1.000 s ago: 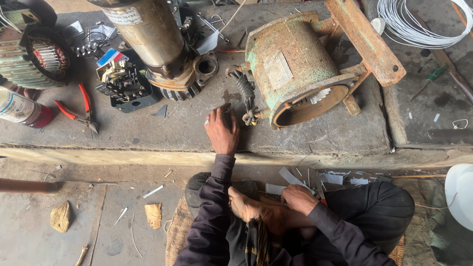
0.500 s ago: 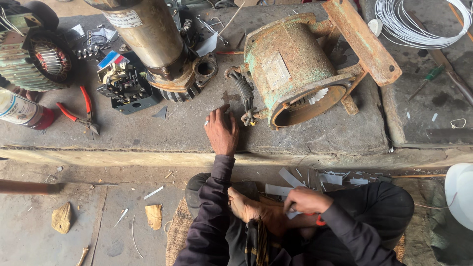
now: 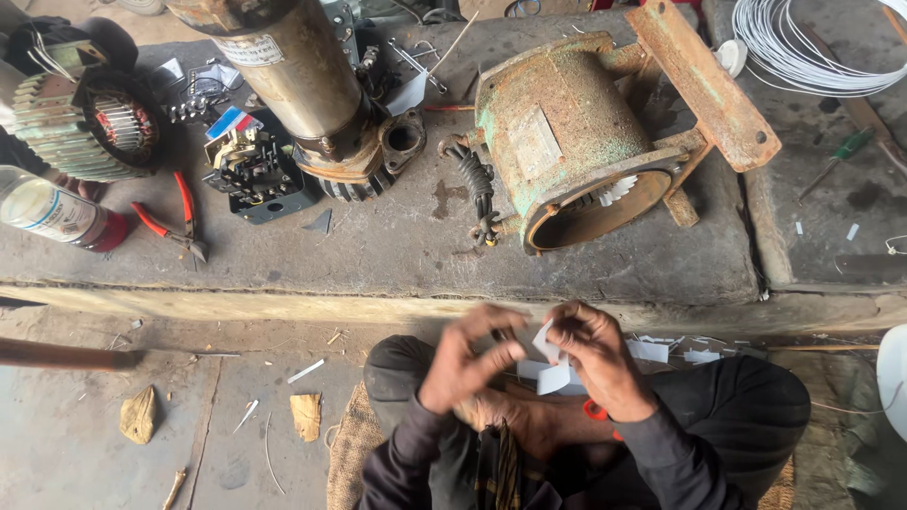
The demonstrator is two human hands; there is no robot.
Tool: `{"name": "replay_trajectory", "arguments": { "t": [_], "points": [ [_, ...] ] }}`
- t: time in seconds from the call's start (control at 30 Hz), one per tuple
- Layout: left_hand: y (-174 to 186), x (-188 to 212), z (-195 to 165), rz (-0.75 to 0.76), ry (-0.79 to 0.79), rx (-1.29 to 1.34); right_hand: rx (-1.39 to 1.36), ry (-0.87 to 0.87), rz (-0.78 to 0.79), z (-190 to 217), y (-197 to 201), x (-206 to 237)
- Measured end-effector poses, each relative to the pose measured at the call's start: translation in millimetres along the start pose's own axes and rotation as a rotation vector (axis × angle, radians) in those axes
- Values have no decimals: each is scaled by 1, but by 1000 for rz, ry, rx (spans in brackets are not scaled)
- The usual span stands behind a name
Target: The person sits on the floor and inserts small white paper strips into the slots of a motor stator. They repeatedly pick up strips, fold them, and push them into the stator openings using both hands.
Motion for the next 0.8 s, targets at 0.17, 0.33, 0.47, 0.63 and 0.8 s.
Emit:
{"name": "replay_trajectory", "arguments": {
  "t": [0.17, 0.33, 0.47, 0.63, 0.8],
  "points": [
    [-29, 15, -2, -18, 88, 180, 118, -28, -129, -11, 8, 14],
    [-44, 18, 0, -18, 71, 157, 232, 14, -172, -5, 7, 35],
    [-49, 22, -1, -38, 85, 188, 454, 173, -254, 9, -4, 51],
    [-45, 26, -5, -89, 91, 176, 634, 301, -228, 33, -30, 69],
    [-43, 30, -4, -133, 103, 205, 809, 271, -163, 56, -57, 78]
  ]
}}
Point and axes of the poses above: each hand's wrist, its own x-axis away from the middle knuckle, its own y-axis out of the back of the hand, z = x × y, the point moved 10 cm from there along -x, towards the middle knuckle, and after that the axes turned 13 degrees about -y, right-handed, at the moved point
